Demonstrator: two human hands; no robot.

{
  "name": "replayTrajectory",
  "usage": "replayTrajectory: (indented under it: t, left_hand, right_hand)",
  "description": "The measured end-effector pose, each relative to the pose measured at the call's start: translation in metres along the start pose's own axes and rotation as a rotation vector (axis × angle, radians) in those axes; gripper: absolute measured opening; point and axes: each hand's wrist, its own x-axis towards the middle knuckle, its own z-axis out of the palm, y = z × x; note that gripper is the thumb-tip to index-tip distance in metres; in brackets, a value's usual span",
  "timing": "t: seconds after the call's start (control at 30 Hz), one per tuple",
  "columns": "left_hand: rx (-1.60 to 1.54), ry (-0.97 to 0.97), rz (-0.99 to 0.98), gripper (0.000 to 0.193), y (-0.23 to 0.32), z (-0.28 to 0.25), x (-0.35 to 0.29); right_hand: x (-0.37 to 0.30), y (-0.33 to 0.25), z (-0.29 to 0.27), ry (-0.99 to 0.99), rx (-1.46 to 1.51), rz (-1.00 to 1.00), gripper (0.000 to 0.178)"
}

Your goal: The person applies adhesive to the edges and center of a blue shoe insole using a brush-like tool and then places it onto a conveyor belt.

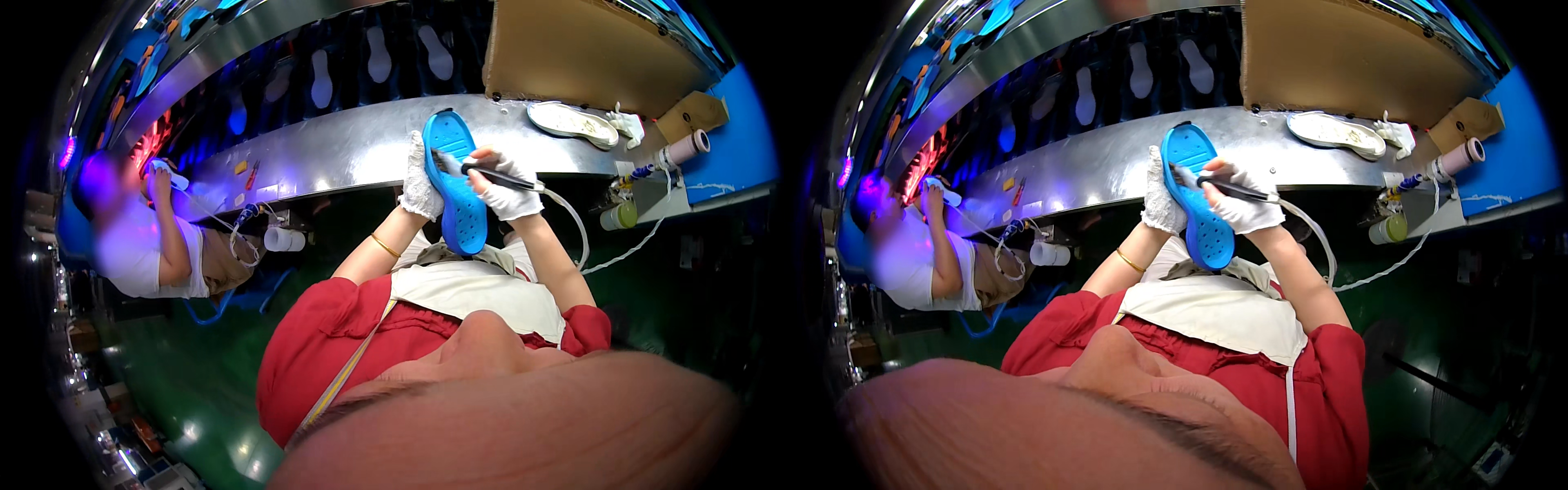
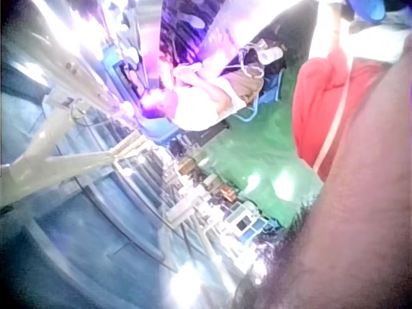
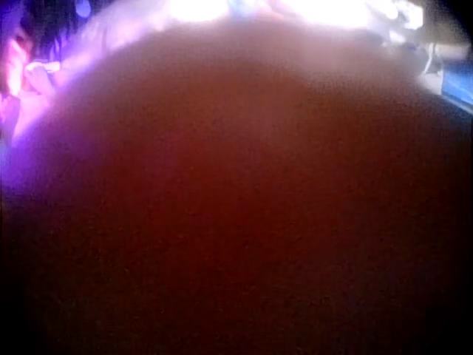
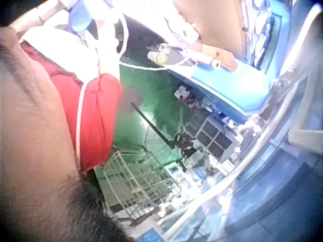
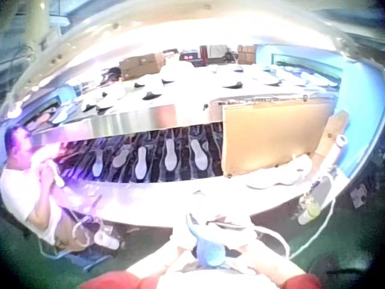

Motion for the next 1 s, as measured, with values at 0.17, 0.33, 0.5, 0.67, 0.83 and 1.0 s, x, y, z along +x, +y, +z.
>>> replayTrajectory:
  t: [0.17, 0.33, 0.5, 0.67, 0.83, 1.0]
  left_hand:
    - [0.029, -0.051, -0.108, 0.082, 0.018, 0.003, -0.002]
    - [0.092, -0.099, -0.181, 0.091, 0.022, 0.01, -0.022]
    - [0.202, -0.294, -0.426, 0.095, 0.001, 0.004, -0.043]
    - [0.282, -0.129, -0.199, 0.095, -0.01, 0.006, -0.02]
    - [0.111, -0.127, 0.001, 0.102, -0.012, 0.011, 0.004]
    - [-0.053, -0.207, 0.089, 0.102, 0.0, -0.003, 0.031]
  right_hand:
    - [-0.006, 0.001, 0.005, 0.002, -0.301, -0.41, 0.02]
    - [-0.023, -0.002, -0.015, -0.064, 0.038, 0.004, 0.011]
    - [-0.034, 0.008, -0.039, 0.039, 0.01, -0.008, 0.008]
    - [-0.034, 0.013, -0.034, 0.016, 0.246, 0.118, 0.008]
    - [-0.02, 0.002, -0.027, -0.037, -0.092, -0.246, 0.01]
    - [-0.016, -0.007, -0.02, -0.057, 0.148, 0.078, 0.013]
